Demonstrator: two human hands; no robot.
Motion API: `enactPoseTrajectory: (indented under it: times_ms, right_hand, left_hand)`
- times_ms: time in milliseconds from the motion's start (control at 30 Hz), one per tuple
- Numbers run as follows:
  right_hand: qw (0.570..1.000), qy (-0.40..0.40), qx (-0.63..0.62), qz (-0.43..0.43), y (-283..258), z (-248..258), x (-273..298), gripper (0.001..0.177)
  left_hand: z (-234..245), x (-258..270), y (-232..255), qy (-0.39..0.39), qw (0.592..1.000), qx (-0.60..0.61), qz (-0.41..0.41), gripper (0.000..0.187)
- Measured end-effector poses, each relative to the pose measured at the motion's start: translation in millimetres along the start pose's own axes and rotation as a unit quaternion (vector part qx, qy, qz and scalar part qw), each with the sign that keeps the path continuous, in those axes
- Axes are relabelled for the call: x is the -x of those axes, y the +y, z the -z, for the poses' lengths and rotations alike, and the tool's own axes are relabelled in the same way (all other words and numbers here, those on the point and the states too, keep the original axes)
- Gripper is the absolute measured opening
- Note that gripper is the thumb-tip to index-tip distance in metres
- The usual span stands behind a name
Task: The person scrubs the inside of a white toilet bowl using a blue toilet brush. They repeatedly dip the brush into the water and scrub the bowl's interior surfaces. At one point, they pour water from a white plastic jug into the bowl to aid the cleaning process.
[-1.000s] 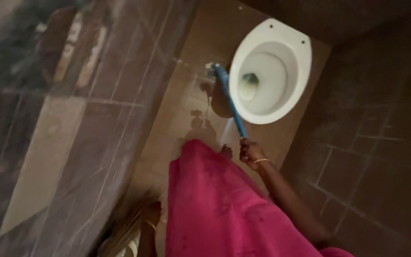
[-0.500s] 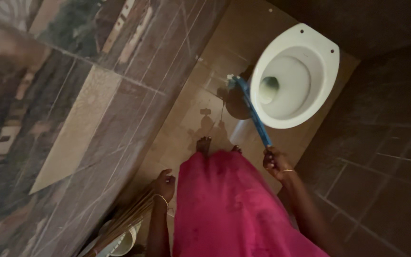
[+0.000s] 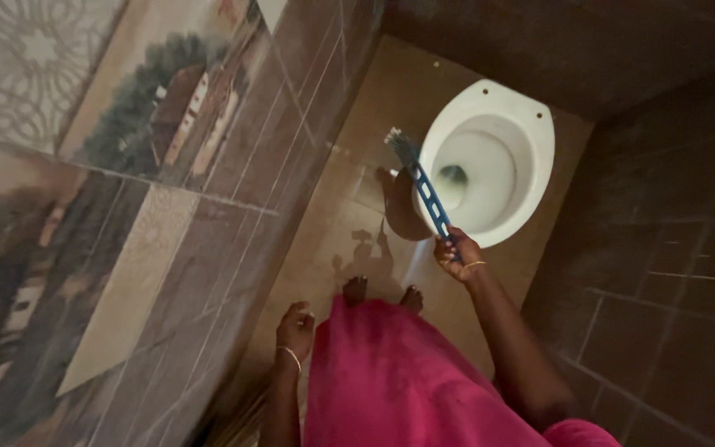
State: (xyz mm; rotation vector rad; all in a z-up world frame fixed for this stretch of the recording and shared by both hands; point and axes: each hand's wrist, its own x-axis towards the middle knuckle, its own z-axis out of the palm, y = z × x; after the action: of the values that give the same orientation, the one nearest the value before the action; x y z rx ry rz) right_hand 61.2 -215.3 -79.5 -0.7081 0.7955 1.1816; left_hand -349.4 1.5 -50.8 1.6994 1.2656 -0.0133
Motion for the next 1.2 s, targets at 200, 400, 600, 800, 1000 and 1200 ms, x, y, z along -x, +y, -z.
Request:
enactPoseTrajectory:
  times_ms: [200,400,600,800,1000,1200]
  right_hand:
    - [0.997,0.045,0.046,0.032,-25,-22,-7,0.032]
    - [0.997,-0.025,0.072,0.004,-65,-51,-8,0.038]
    - [0.939,0.038,0.319,0.119,-62,-57,25,0.043]
    - [0.919,0.044,0.298,0.255,-49,-47,42,0.029]
    - [0.901,0.137,0.311,0.27,-53,-12,51,0.031]
    - [0.924,0.187,0.316,0.106,-79,10,46,0.024]
  left_hand:
    - [-1,7,-9,0.013,1.0,0.018,-0.019,0.033]
    - [2,8,0,0.032,0.999,-0.005,-0.035,0.031]
    - [-2,2,18,0.016,0.999,-0.022,0.023,0.033]
    - [-7,-3,35,0.004,0.998,-0.029,-0.049,0.03]
    - [-2,-3,48,-0.02,0.997,-0.022,-0.065,0.027]
    - [1,2,53,-0.027,0.998,-0.049,-0.016,0.035]
